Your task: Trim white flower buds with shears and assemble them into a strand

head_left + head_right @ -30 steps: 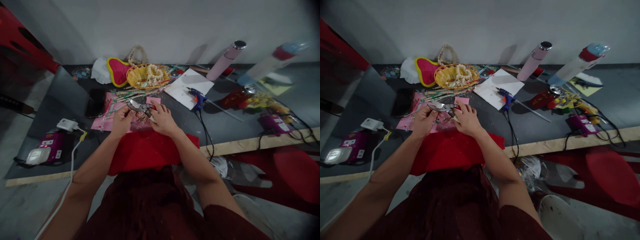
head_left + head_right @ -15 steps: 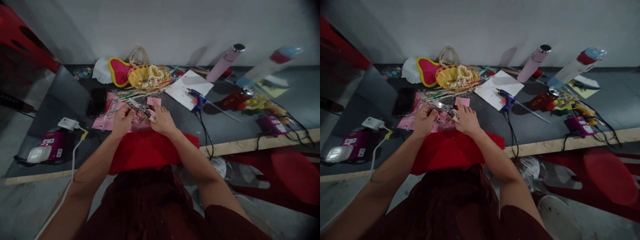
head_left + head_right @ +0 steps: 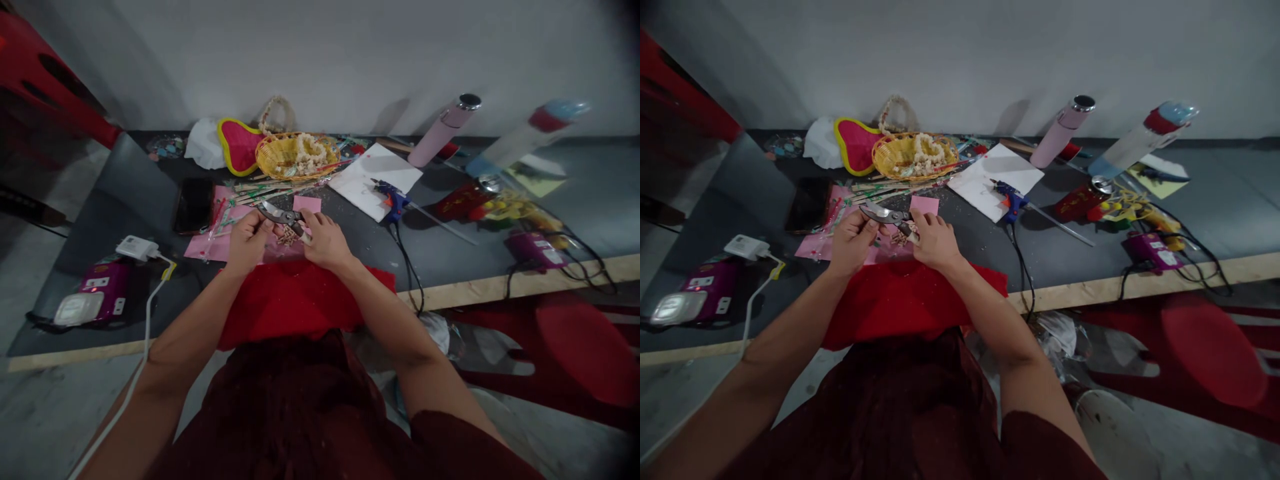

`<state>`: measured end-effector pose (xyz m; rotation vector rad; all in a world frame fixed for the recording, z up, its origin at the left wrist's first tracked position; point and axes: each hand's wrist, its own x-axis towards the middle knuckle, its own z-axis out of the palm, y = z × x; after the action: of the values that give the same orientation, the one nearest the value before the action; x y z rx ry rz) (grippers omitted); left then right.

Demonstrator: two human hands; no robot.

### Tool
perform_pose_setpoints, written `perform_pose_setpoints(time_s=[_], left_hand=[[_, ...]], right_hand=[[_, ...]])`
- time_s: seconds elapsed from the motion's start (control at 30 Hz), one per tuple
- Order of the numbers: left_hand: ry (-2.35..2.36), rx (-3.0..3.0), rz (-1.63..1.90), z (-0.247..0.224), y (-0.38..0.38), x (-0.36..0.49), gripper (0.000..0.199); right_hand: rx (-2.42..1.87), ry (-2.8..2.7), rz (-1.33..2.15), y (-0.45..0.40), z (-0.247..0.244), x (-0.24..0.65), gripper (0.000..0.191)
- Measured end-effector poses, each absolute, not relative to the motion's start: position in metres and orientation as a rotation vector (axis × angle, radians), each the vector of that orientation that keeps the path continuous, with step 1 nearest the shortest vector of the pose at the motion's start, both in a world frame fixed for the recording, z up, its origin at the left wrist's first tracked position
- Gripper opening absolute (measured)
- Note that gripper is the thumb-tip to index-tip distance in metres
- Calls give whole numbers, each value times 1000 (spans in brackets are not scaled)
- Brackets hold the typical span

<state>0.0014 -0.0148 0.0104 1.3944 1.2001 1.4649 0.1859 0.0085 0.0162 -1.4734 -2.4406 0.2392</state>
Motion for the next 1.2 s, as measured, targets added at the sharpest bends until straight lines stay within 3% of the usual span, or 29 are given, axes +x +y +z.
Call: perform_pose_setpoints(time_s=[0.17, 0.5, 1.0, 1.2], left_hand=[[1159, 1347, 1466, 8, -13, 0, 23], [1000, 1076, 1263, 16, -11, -6, 22], [1001, 1011, 1218, 21, -11, -9, 24], [1009, 1092, 1296, 16, -11, -6, 27]], right_hand=[[-1482, -2438, 244, 10, 15, 185, 58], [-1392, -2533, 243, 14, 16, 194, 75], [-1399, -2492, 275, 11, 17, 190, 52], [-1418, -2467, 293, 12, 16, 191, 56]])
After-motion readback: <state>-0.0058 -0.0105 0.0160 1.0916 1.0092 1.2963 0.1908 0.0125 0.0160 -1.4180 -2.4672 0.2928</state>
